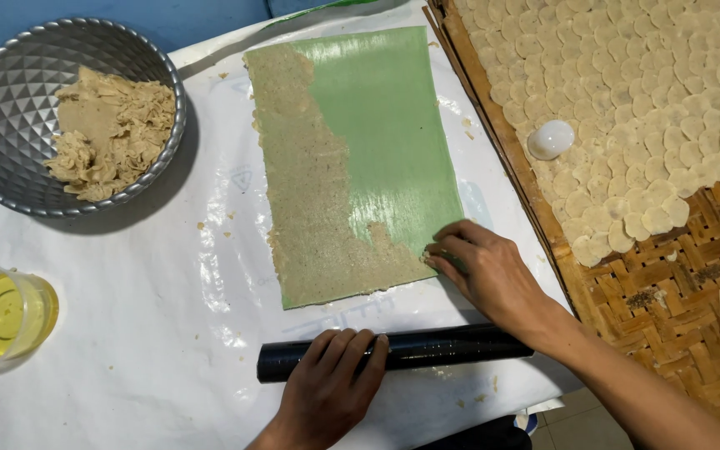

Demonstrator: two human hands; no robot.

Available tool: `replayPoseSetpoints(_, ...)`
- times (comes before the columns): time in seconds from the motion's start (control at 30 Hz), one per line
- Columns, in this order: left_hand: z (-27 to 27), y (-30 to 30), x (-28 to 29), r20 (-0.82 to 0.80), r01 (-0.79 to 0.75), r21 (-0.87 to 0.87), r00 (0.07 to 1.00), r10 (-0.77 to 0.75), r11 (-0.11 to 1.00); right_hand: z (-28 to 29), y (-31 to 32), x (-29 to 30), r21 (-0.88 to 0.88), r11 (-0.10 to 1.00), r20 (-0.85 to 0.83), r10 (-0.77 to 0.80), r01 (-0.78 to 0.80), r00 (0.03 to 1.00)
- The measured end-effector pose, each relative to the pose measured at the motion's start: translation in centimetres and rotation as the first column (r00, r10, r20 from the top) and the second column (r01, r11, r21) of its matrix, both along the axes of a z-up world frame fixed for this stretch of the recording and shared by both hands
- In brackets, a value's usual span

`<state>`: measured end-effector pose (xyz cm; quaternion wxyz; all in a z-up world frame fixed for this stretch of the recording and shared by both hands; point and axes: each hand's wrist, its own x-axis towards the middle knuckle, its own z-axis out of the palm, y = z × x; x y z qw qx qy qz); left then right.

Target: Roll out small pieces of dough into thin crackers and place them on a drying tray.

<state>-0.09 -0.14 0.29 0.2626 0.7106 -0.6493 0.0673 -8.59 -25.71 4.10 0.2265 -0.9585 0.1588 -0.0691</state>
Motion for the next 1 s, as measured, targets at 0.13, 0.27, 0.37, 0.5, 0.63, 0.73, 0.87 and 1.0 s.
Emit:
replayPoseSetpoints(0.13, 0.0, 0.1, 0.1, -0.010, 0.018, 0.007, 1.000, -0.018, 1.000, 0.0, 0.2, 0.2, 0.015, 1.000, -0.014, -0.018, 0.018, 1.000)
replayPoseSetpoints(0.27, -0.1, 0.0, 0.1, -0.018, 0.021, 0.032, 1.000, -0.021, 0.999, -0.3, 0.2, -0.2, -0.037, 0.998, -0.003, 0.050, -0.050, 0.999)
replayPoseSetpoints(0.37, 0.1, -0.2, 0.3, -0.027, 0.031, 0.056, 0.999, -0.029, 0.998, -0.1, 0.4, -0.2, -0.048, 0.997, -0.021, 0.065, -0.066, 0.998)
replayPoseSetpoints(0.5, 0.9, -0.5, 0.5, -0.049, 0.049, 0.097, 0.998, -0.044, 0.994, 0.2, 0.4, -0.3, -0.020, 0.999, -0.010, 0.044, -0.045, 0.999)
replayPoseSetpoints(0.63, 0.6, -0.7, 0.6, -0.071, 0.049, 0.145, 0.997, -0.039, 0.988, 0.8, 0.3, -0.2, 0.031, 0.997, 0.011, 0.066, -0.066, 0.998)
replayPoseSetpoints(0.73, 0.6, -0.9, 0.8, -0.033, 0.057, 0.204, 0.998, -0.052, 0.977, 0.7, 0.2, -0.2, 0.007, 0.998, -0.051, 0.068, -0.067, 0.996)
replayPoseSetpoints(0.87, 0.8, -1.4, 1.0, -0.038, 0.069, 0.227, 0.997, -0.062, 0.972, 1.3, -0.1, -0.3, 0.016, 0.993, -0.071, 0.118, -0.117, 0.990)
replayPoseSetpoints(1.0, 1.5, -2.2, 1.8, -0.057, 0.037, 0.170, 0.998, -0.028, 0.985, 3.4, -0.6, -0.2, 0.108, 0.989, -0.148, 0.117, -0.101, 0.982)
